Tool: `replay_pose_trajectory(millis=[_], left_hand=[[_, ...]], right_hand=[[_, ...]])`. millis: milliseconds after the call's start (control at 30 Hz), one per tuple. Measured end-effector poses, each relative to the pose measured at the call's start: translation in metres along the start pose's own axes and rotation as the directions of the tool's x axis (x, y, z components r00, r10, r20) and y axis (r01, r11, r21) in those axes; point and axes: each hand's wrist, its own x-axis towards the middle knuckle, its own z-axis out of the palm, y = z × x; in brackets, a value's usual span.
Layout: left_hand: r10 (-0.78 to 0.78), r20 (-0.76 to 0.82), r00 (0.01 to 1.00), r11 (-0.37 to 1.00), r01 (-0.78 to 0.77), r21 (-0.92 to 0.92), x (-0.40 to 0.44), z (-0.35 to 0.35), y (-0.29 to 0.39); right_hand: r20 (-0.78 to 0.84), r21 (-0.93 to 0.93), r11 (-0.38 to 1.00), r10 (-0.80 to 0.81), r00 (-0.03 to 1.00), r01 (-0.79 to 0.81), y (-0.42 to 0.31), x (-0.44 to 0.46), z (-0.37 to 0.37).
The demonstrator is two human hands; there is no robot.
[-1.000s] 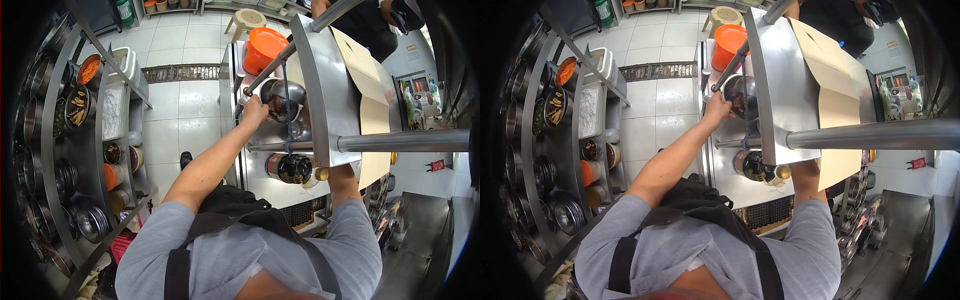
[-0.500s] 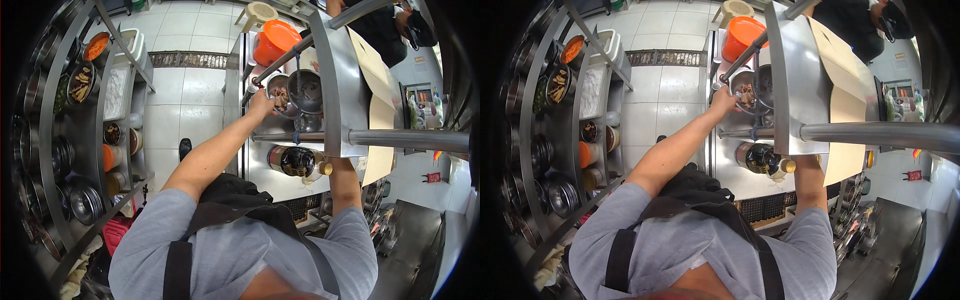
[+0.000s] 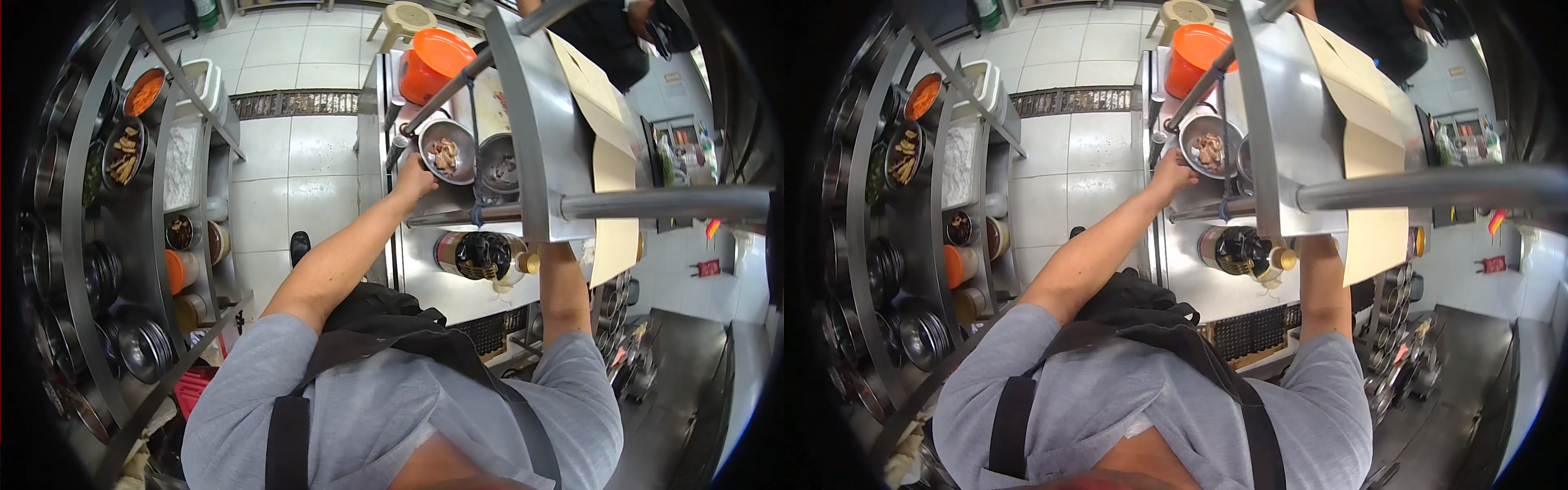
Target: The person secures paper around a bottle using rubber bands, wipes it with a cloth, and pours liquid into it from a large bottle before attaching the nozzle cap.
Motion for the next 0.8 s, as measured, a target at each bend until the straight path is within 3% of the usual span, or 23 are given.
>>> replay_pose_trajectory(millis=[133,200,333,400,467,533,600,633,700,800], left_hand=[[-0.055,0.114,0.992,0.997,0.049,0.053,-0.006,-0.017,-0.017],[-0.007,0.084,0.996,0.985,-0.007,0.171,-0.022,-0.023,-0.016],[0.087,0.129,0.988,0.964,-0.116,0.238,-0.048,-0.045,-0.016],[0.079,0.104,0.991,0.967,-0.102,0.232,-0.07,-0.062,-0.01],[0.108,0.184,0.977,0.98,-0.136,0.145,-0.083,-0.096,-0.026],[0.003,0.117,0.993,0.989,-0.02,0.145,-0.111,-0.127,-0.034],[-0.065,0.029,0.997,0.989,0.06,0.131,-0.133,-0.169,-0.063],[-0.097,-0.021,0.995,0.983,0.099,0.153,-0.147,-0.187,-0.073],[-0.127,-0.067,0.99,0.972,0.138,0.193,-0.177,-0.207,-0.088],[-0.21,-0.196,0.958,0.95,0.248,0.19,-0.203,-0.215,-0.094]], right_hand=[[-0.033,-0.005,0.999,0.046,0.998,-0.047,0.012,-0.009,-0.004],[-0.053,0.002,0.997,0.077,0.996,-0.077,0.015,-0.01,0.0],[-0.112,0.04,0.988,0.15,0.982,-0.147,0.02,-0.018,0.009],[-0.149,0.078,0.978,0.205,0.967,-0.195,0.025,-0.03,0.013],[-0.196,0.149,0.957,0.275,0.941,-0.248,0.035,-0.048,0.017],[-0.242,0.269,0.917,0.361,0.901,-0.296,0.045,-0.073,0.022],[-0.218,0.495,0.82,0.438,0.872,-0.288,0.038,-0.102,0.007],[-0.11,0.682,0.672,0.486,0.867,-0.29,-0.005,-0.122,-0.032],[-0.132,0.774,0.56,0.6,0.789,-0.296,-0.038,-0.169,-0.045],[0.038,0.87,0.31,0.734,0.678,-0.383,-0.062,-0.233,-0.018]])
